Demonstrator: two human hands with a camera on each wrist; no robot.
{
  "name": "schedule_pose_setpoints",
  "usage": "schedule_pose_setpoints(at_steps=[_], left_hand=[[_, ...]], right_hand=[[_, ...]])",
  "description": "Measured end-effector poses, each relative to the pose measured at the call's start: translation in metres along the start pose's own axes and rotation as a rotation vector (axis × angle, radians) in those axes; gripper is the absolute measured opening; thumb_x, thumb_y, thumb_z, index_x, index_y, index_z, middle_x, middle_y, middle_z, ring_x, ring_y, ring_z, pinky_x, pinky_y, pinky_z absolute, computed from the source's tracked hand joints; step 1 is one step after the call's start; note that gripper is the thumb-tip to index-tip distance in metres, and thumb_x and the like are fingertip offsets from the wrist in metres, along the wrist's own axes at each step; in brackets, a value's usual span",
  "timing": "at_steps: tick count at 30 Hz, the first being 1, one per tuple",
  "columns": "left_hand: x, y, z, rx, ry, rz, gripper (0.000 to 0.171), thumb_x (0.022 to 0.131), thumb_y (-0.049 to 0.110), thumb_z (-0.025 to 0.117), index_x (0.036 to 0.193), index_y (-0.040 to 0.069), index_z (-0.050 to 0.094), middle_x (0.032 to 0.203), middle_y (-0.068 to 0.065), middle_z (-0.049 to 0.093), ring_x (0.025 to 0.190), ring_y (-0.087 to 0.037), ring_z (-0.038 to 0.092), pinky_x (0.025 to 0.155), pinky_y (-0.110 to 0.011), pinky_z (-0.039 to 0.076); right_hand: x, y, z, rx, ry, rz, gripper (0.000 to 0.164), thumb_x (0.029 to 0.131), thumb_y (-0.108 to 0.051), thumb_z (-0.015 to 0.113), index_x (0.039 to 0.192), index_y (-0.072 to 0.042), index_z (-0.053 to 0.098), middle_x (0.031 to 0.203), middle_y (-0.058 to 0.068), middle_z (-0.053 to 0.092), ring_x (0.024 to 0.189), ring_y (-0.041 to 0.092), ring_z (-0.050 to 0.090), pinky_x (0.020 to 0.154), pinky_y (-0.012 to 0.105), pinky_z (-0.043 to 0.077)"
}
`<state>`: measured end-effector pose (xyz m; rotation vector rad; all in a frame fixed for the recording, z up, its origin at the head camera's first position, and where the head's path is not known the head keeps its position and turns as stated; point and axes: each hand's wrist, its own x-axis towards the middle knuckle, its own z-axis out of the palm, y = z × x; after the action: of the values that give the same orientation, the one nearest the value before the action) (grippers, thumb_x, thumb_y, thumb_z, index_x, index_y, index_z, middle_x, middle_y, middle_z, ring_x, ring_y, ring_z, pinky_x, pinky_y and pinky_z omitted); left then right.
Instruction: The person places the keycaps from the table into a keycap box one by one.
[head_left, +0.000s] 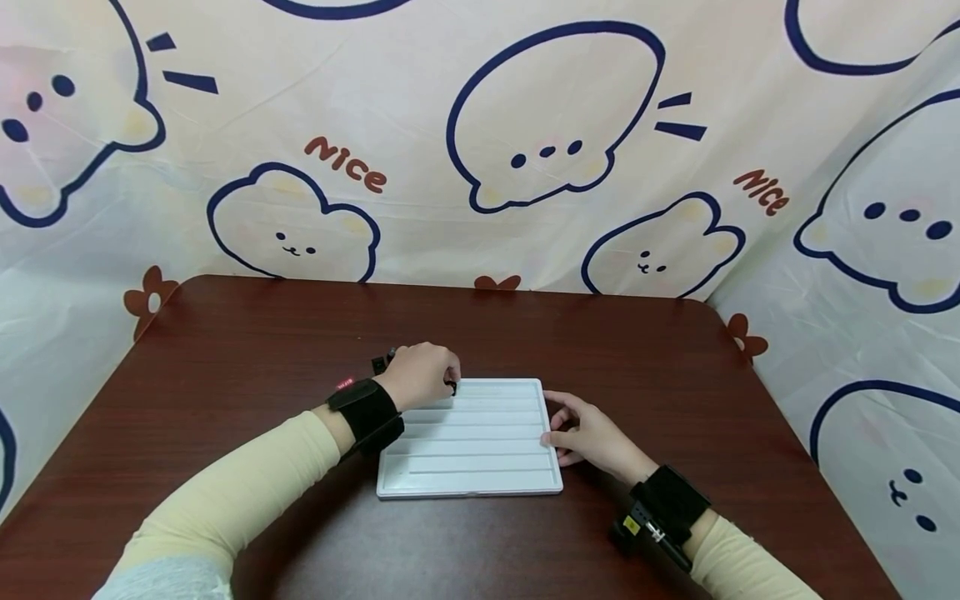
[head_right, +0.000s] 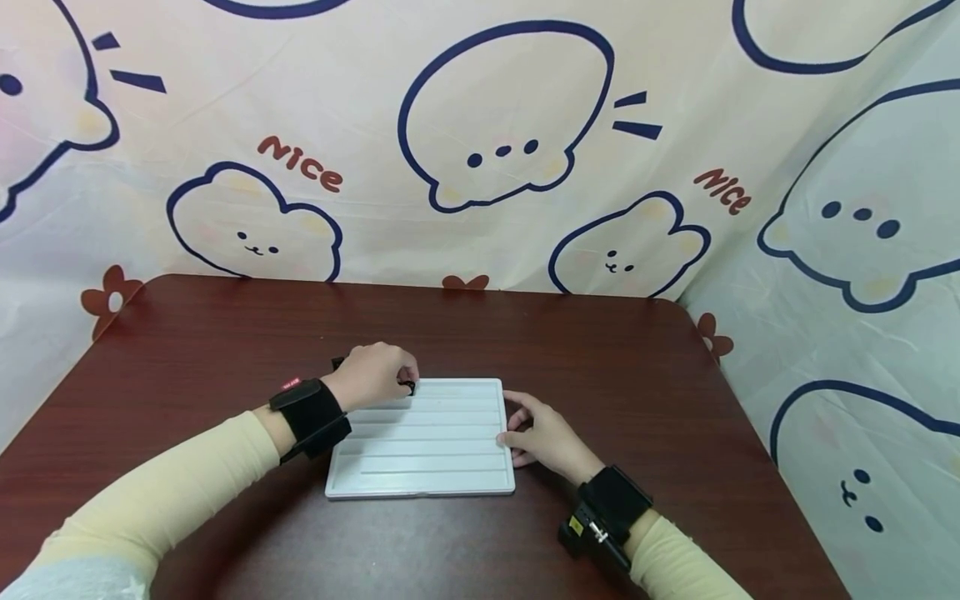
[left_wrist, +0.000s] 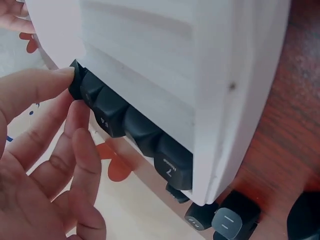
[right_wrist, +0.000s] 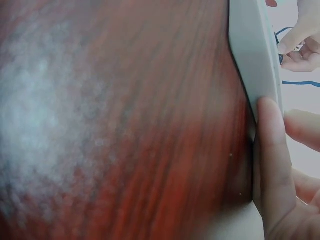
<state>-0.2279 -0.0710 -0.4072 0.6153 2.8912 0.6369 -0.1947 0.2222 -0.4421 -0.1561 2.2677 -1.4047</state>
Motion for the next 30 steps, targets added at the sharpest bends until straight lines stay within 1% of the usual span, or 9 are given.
schedule_pose_setpoints(at_steps=[3,5,13,19,25,27,30], left_hand=[[-0.0005,0.0003,-0.0007,0.004,-0.009,0.002,0.008,0.089,0.008,0.080,0.095,0.013,0.080,0.096,-0.001,0.074,0.087,-0.018,0.064,0.080,-0.045,0.048],[-0.0007,0.0002,-0.0005,0.005,-0.013,-0.001,0.009,0.089,0.008,0.080,0.096,0.013,0.080,0.098,-0.002,0.074,0.088,-0.018,0.064,0.081,-0.046,0.048],[-0.0019,-0.0005,0.0020,0.006,0.002,-0.002,0.009,0.087,0.009,0.082,0.094,0.014,0.078,0.094,-0.001,0.072,0.084,-0.017,0.061,0.077,-0.044,0.048],[-0.0017,-0.0019,0.0031,0.006,0.014,0.009,0.010,0.087,0.008,0.082,0.093,0.014,0.078,0.097,-0.002,0.073,0.083,-0.018,0.062,0.077,-0.045,0.048],[-0.0010,-0.0059,0.0065,-0.011,0.003,0.006,0.013,0.087,0.009,0.083,0.098,0.013,0.077,0.095,-0.002,0.072,0.085,-0.018,0.062,0.080,-0.045,0.049],[-0.0010,-0.0064,0.0054,-0.020,-0.001,-0.002,0.016,0.087,0.010,0.083,0.101,0.012,0.076,0.094,-0.002,0.071,0.085,-0.018,0.062,0.081,-0.045,0.048],[-0.0016,-0.0070,0.0000,-0.036,0.006,-0.020,0.019,0.088,0.014,0.083,0.105,0.011,0.077,0.091,0.000,0.070,0.087,-0.018,0.061,0.083,-0.045,0.047]], right_hand=[[0.0008,0.0003,-0.0002,-0.004,0.005,0.001,0.071,0.092,0.001,0.074,0.154,-0.001,0.039,0.100,0.014,0.052,0.070,0.020,0.060,0.060,0.036,0.058],[0.0008,0.0001,0.0000,-0.006,0.004,-0.003,0.071,0.092,0.001,0.074,0.154,-0.001,0.039,0.100,0.014,0.052,0.071,0.020,0.060,0.060,0.036,0.058],[-0.0007,-0.0027,0.0010,-0.010,-0.001,-0.006,0.073,0.092,0.001,0.074,0.154,0.000,0.037,0.100,0.013,0.052,0.071,0.021,0.060,0.060,0.037,0.058],[0.0019,-0.0011,-0.0001,-0.013,0.014,0.011,0.071,0.092,0.002,0.074,0.154,-0.001,0.040,0.100,0.014,0.052,0.071,0.021,0.060,0.060,0.037,0.059],[0.0026,0.0035,0.0001,0.003,0.002,0.004,0.071,0.092,0.001,0.074,0.154,-0.002,0.040,0.100,0.015,0.051,0.070,0.022,0.060,0.061,0.037,0.059],[0.0024,0.0041,0.0003,0.006,0.001,0.001,0.071,0.092,0.001,0.074,0.153,-0.001,0.040,0.100,0.014,0.051,0.070,0.022,0.060,0.061,0.037,0.059],[0.0023,0.0042,-0.0001,0.004,0.000,0.000,0.071,0.092,0.001,0.074,0.153,-0.001,0.039,0.100,0.014,0.051,0.070,0.021,0.060,0.061,0.037,0.059]])
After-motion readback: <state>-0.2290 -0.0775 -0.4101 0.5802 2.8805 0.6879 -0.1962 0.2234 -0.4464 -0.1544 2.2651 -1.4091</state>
